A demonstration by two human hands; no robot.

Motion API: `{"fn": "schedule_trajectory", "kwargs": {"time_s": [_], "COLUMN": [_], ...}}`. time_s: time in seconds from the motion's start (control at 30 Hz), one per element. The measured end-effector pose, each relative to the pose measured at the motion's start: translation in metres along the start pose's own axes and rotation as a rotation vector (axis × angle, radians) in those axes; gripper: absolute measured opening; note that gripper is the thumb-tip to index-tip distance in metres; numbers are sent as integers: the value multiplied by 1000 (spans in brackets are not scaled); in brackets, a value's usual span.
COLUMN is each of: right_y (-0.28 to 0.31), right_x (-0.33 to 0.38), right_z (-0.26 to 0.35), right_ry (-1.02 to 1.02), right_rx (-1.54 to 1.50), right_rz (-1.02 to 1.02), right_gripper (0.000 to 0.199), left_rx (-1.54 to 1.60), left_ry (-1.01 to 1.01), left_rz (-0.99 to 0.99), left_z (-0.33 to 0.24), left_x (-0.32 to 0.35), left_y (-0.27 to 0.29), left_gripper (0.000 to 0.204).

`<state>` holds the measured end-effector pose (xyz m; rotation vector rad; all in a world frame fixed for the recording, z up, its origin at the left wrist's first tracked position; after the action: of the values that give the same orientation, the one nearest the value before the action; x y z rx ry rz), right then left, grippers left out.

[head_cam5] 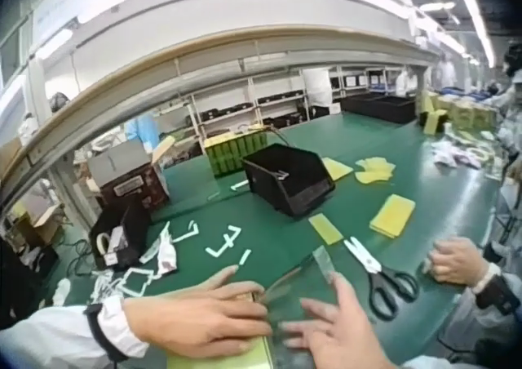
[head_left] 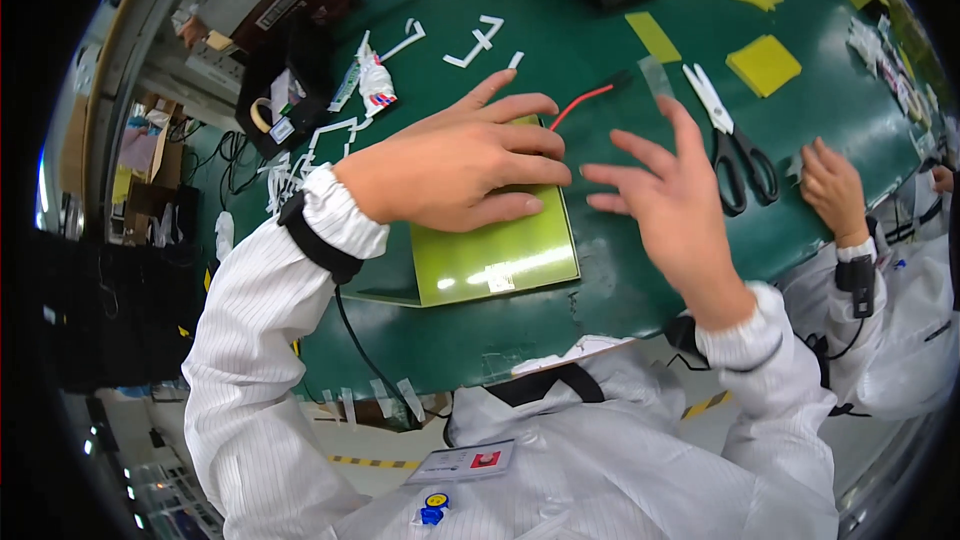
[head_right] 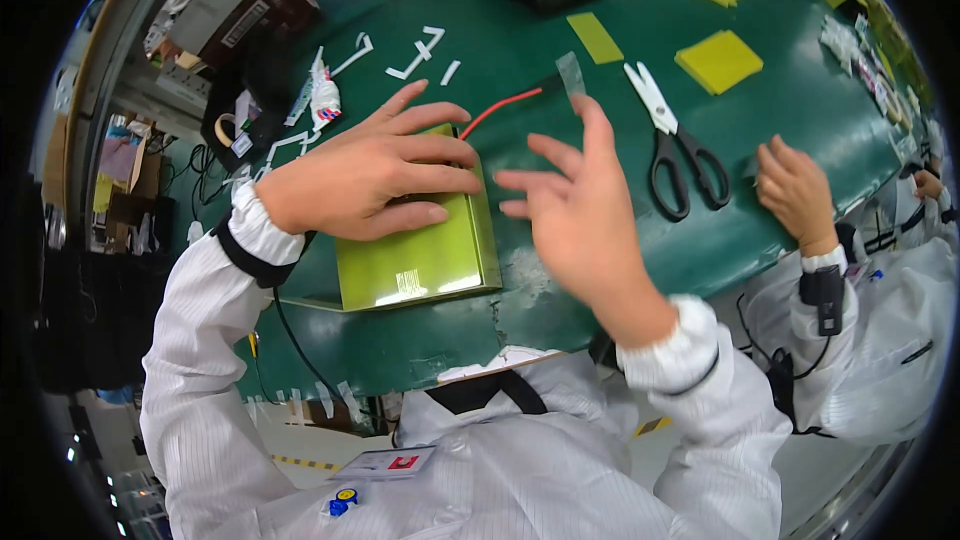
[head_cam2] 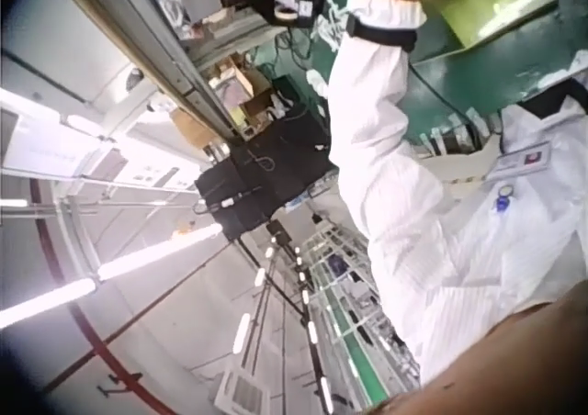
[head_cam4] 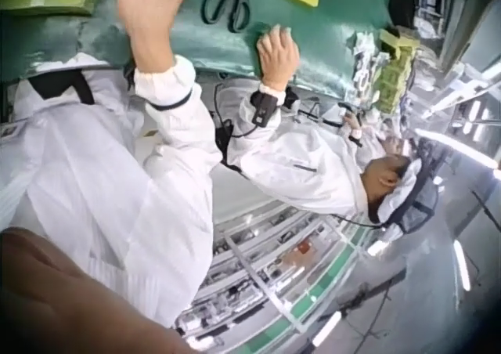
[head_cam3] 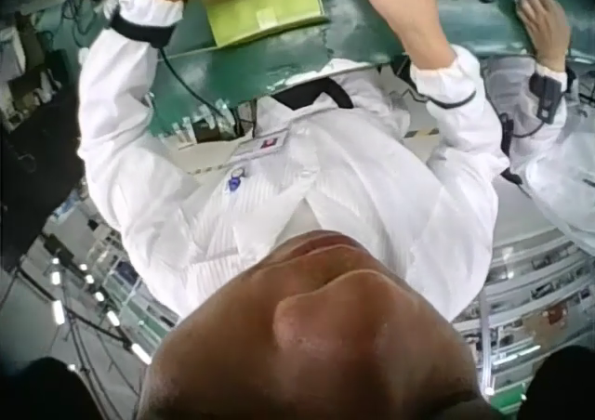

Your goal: Applying adhesive tape to secure components and insulation of a green battery pack on a manufacturing line.

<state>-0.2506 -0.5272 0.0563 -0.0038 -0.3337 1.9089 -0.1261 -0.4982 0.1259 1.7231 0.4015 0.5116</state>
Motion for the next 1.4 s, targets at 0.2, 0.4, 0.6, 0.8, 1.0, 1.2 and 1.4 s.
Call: {"fn": "schedule_trajectory", "kwargs": {"time_s": [0.2, 0.4, 0.6, 0.8, 1.0, 1.2, 1.4], "right_y": [-18, -34, -35, -39, -35, -28, 16], "right_x": [50, 62, 62, 62, 59, 50, 33], "right_z": [-19, -34, -29, -21, -23, -29, -26], "right_ry": [69, 258, 396, 483, 480, 217, 101], "right_rx": [-184, -8, 214, 271, 168, -82, -228], "right_rz": [-16, -107, -63, -14, 31, 70, -125], "right_gripper": [85, 80, 73, 72, 77, 90, 60], "left_rx": [179, 560, 628, 585, 565, 587, 589], "left_ry": [104, 194, 218, 193, 188, 204, 194], "left_rz": [26, 52, 75, 46, 39, 38, 27], "left_z": [25, 41, 47, 45, 43, 44, 44], "left_x": [-1, 1, 2, 0, -3, -3, -2], "left_y": [-13, -27, -30, -28, -27, -27, -28], "left_gripper": [40, 47, 49, 42, 39, 39, 41]}}
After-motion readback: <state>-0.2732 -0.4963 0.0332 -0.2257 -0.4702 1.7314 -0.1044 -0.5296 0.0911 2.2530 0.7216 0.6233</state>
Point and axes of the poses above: each hand's wrist, its own x-axis away from the middle knuckle, its own y-axis out of the back of the hand, z = x × y, the point moved 10 cm from there along -x, towards the middle knuckle, and after that the axes turned 4 degrees about z, right-handed, at the moved point
